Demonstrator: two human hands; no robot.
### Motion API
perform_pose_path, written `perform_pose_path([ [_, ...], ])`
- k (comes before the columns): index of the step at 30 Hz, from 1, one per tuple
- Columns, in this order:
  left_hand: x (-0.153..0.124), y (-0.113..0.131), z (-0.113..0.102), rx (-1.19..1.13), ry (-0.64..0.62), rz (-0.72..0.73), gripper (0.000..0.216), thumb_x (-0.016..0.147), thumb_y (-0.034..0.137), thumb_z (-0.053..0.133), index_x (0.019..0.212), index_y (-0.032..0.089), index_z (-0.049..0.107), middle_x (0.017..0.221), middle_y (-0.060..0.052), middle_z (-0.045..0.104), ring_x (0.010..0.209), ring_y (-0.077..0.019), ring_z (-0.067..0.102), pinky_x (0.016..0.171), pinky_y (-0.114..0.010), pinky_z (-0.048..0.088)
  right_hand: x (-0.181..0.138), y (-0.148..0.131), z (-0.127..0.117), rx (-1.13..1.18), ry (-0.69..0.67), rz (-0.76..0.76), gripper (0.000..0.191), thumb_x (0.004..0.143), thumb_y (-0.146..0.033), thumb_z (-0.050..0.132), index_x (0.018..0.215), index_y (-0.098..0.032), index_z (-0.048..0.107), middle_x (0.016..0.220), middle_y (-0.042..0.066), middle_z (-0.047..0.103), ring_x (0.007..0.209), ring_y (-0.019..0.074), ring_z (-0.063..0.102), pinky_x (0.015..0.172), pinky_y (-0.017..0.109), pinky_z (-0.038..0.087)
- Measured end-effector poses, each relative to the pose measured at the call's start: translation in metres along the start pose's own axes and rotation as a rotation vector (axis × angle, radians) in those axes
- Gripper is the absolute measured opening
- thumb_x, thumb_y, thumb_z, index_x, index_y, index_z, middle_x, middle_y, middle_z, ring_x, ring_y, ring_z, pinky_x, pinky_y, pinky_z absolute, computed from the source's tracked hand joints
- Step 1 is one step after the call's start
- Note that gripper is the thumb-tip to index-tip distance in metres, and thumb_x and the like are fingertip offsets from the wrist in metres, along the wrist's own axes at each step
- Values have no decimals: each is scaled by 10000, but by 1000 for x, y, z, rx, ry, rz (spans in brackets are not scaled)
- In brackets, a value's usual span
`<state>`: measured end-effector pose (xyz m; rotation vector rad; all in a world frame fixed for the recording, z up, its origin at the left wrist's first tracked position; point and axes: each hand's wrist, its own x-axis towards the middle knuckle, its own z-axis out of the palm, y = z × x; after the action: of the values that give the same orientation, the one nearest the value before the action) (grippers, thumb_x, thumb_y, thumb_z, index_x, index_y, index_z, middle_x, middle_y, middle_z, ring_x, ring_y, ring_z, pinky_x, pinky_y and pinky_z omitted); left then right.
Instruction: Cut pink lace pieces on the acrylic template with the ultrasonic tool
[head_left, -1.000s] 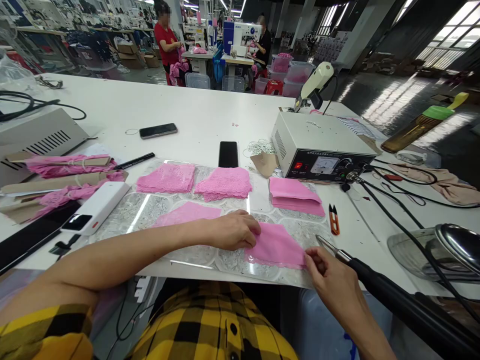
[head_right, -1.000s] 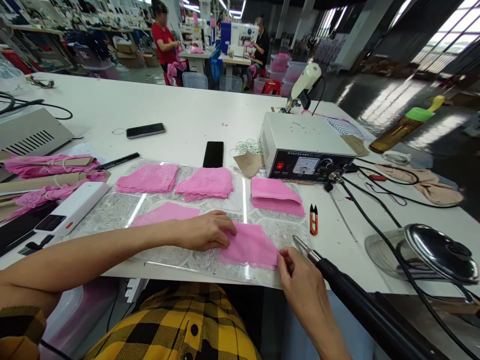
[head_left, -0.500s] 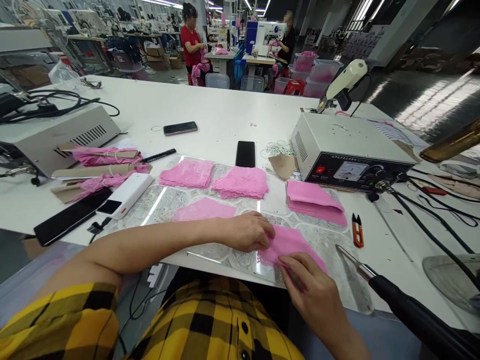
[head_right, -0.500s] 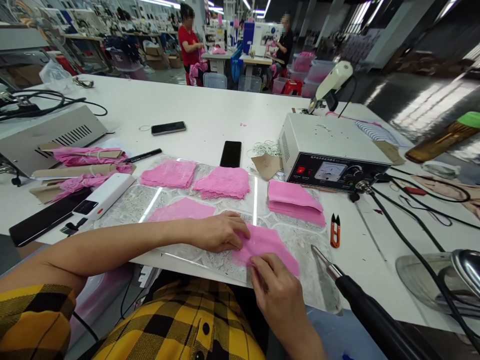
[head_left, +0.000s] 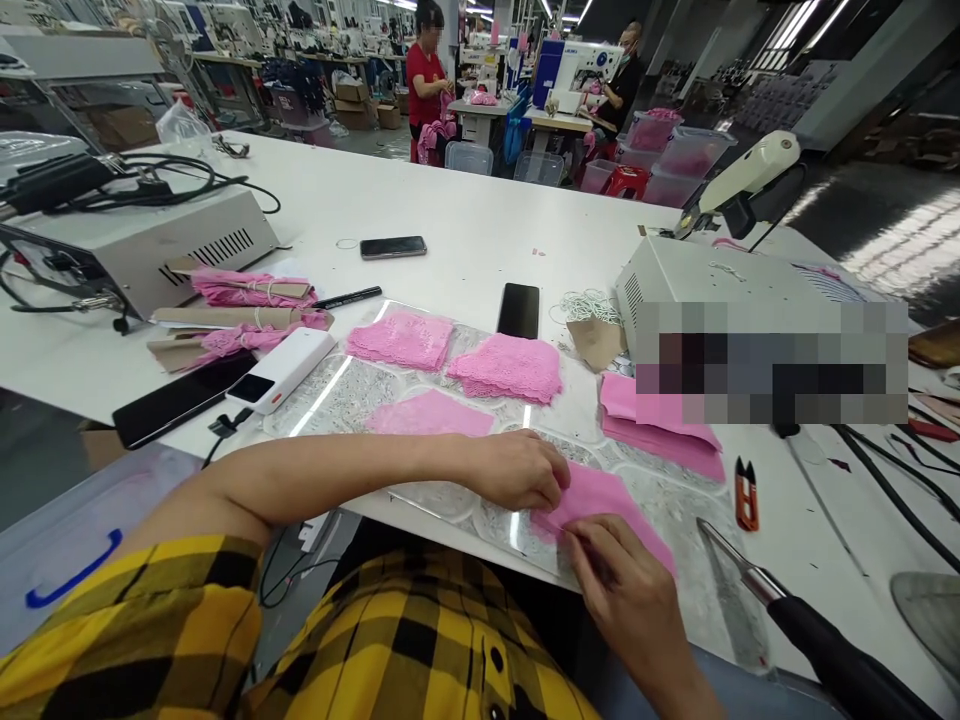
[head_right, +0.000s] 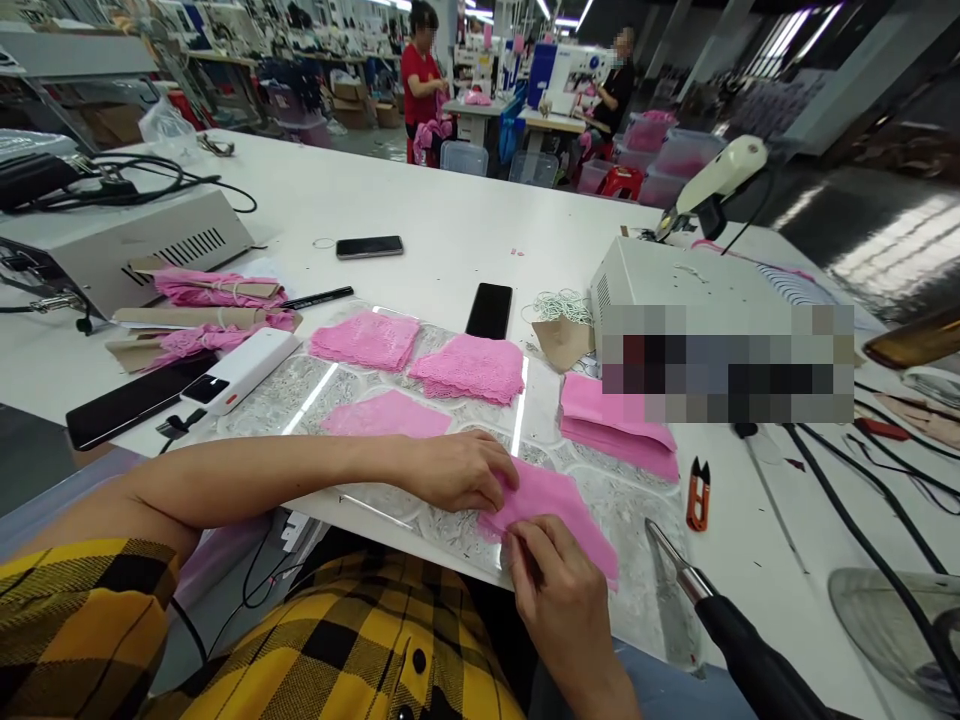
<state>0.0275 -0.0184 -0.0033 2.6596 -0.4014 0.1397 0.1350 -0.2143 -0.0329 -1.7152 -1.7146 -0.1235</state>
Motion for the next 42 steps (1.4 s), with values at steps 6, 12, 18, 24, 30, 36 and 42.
perform_pose_path([
  [6, 2, 9, -6, -55, 14, -74, 176, 796, 302, 753, 917, 175, 739, 1050, -88, 708, 974, -240, 651, 823, -323, 482, 3, 2, -2, 21, 4, 24, 81, 917, -166, 546, 914, -215, 609, 817, 22, 634, 711, 123, 626, 642, 227, 505],
  [12, 11, 14, -1, -113, 19, -174, 87, 817, 118, 670, 772, 165, 728, 864, -72, 707, 869, -213, 647, 746, -296, 471, 6, 7, -7, -97, 39, 38, 92, 923, -257, 547, 954, -213, 622, 851, 35, 649, 748, 147, 636, 666, 258, 497],
  [18, 4, 10, -5, -280, 78, -253, 95, 846, 121, 640, 825, 158, 725, 857, -35, 707, 812, -148, 632, 729, -227, 466, -6, 27, -22, -341, 18, 110, 257, 951, -364, 453, 898, -219, 659, 785, 18, 649, 638, 125, 625, 523, 238, 442],
  [24, -1, 15, 0, -517, 77, -310, 108, 789, 62, 656, 760, 146, 718, 827, -40, 708, 819, -155, 635, 781, -242, 474, -3, 37, -30, -417, 15, 171, 335, 938, -417, 428, 910, -233, 707, 681, 3, 687, 505, 136, 607, 437, 258, 413],
  [30, -10, 4, -4, -924, 138, -520, 253, 957, 243, 443, 946, 116, 662, 896, -80, 730, 808, -143, 700, 743, -253, 547, 55, 13, -15, -269, 89, -47, 204, 924, -250, 494, 956, -214, 692, 864, 28, 730, 721, 145, 677, 641, 249, 512],
  [36, -43, -1, -18, -1386, 261, -841, 617, 951, 631, 292, 763, 126, 593, 646, -72, 664, 553, -169, 651, 581, -320, 554, 101, -38, 27, 30, -57, -363, 200, 905, -136, 540, 1014, -209, 690, 914, 46, 724, 815, 141, 681, 729, 243, 554],
  [42, -74, 3, -24, -1337, 383, -992, 177, 830, 237, 585, 701, 133, 647, 524, 30, 592, 482, -107, 577, 515, -207, 473, 102, -35, 30, 181, -64, -211, 248, 891, -140, 560, 1094, -236, 666, 963, 37, 726, 824, 129, 686, 759, 241, 564],
])
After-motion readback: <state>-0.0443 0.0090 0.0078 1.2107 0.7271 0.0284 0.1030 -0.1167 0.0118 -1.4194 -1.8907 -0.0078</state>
